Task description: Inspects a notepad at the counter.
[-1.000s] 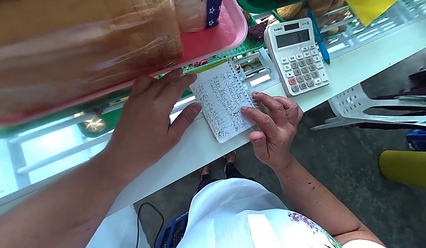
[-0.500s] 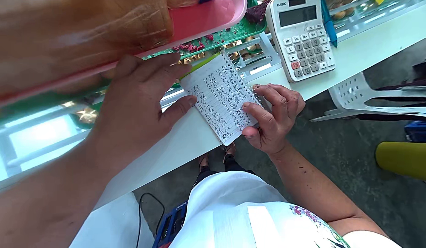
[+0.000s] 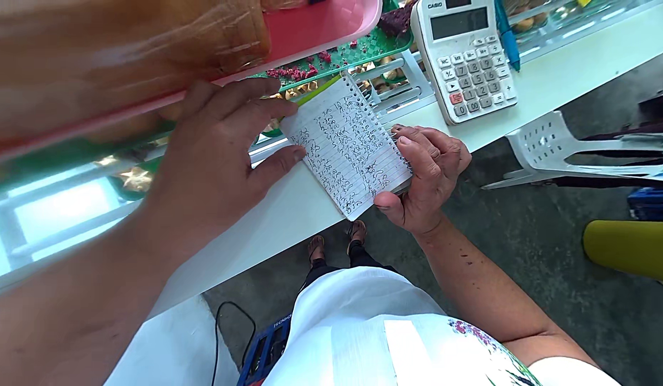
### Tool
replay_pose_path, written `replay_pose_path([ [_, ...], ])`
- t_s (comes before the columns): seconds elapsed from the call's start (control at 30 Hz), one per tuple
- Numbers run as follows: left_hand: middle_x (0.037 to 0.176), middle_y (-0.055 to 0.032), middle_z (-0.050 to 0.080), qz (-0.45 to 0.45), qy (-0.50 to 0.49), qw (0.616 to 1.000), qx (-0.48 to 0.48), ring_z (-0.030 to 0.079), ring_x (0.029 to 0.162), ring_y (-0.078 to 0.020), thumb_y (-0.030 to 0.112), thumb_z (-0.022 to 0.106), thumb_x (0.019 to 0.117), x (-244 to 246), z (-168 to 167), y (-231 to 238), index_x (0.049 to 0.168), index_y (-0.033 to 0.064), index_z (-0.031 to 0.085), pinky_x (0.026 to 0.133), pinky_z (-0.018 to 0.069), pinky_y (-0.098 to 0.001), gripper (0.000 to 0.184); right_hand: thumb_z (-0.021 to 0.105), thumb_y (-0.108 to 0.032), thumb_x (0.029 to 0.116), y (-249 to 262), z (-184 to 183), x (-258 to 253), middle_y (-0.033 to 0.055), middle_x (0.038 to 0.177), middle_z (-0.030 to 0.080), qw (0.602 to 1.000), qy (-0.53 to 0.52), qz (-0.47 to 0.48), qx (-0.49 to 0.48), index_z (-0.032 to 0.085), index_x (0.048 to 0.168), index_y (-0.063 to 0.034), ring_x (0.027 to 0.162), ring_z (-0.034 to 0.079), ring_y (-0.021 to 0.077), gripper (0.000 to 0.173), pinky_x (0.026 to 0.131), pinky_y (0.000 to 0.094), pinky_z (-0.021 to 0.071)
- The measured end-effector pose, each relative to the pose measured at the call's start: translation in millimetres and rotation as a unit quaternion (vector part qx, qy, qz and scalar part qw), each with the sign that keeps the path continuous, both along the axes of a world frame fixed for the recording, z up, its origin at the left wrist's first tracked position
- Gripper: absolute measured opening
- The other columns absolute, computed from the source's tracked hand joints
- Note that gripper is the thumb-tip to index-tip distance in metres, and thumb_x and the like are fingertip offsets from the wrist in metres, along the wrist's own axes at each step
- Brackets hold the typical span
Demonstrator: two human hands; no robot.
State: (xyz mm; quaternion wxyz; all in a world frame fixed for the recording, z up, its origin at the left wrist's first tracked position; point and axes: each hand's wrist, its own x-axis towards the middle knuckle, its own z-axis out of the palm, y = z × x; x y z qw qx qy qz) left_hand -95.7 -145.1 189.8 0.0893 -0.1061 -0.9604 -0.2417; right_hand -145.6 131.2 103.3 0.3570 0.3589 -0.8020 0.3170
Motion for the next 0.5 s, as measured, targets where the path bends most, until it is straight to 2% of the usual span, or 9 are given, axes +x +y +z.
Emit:
replay_pose_path([
  [0.07, 0.152, -0.0139, 0.051, 0.006, -0.005, 1.000, 0.007, 0.047, 0.133, -0.0381, 0.051, 0.054, 0.0987, 0.5, 0.5, 1.0, 0.135, 0.0145, 0.066, 0.106, 0.0356, -0.0529, 0.053, 0.039, -0.069, 0.0992, 0.1, 0.3, 0.1, 0.0051, 0.138, 0.063, 1.000, 0.006, 0.000, 0.003, 0.057, 0.134, -0.0137, 0.136, 0.049, 0.0195, 0.068, 0.116, 0.0421, 0.0283],
  [0.23, 0.152, -0.0124, 0.050, 0.010, -0.014, 1.000, 0.015, 0.046, 0.132, -0.0373, 0.053, 0.054, 0.0981, 0.4, 0.5, 1.4, 0.136, 0.0155, 0.066, 0.106, 0.0348, -0.0535, 0.054, 0.039, -0.066, 0.1011, 0.4, -0.1, 0.2, 0.0046, 0.140, 0.063, 1.000, 0.013, 0.006, 0.006, 0.059, 0.132, -0.0140, 0.137, 0.049, 0.0203, 0.064, 0.116, 0.0426, 0.0270],
  [0.43, 0.145, -0.0099, 0.055, 0.006, -0.040, 0.996, 0.074, 0.047, 0.131, -0.0334, 0.046, 0.065, 0.0907, -0.5, 1.3, 0.0, 0.132, 0.0137, 0.065, 0.105, 0.0345, -0.0523, 0.052, 0.040, -0.066, 0.1009, -0.7, -1.1, 0.6, 0.0034, 0.138, 0.064, 1.000, 0.006, 0.014, -0.007, 0.058, 0.132, -0.0154, 0.136, 0.049, 0.0201, 0.062, 0.114, 0.0434, 0.0279],
  [0.5, 0.135, -0.0062, 0.059, 0.021, -0.048, 0.994, 0.099, 0.050, 0.126, -0.0268, 0.043, 0.069, 0.0869, 0.1, 2.0, 2.0, 0.131, 0.0171, 0.061, 0.103, 0.0373, -0.0474, 0.051, 0.039, -0.066, 0.1009, -0.9, -0.4, 0.9, 0.0037, 0.137, 0.065, 1.000, 0.005, 0.014, -0.007, 0.058, 0.132, -0.0155, 0.135, 0.050, 0.0199, 0.062, 0.114, 0.0435, 0.0282],
])
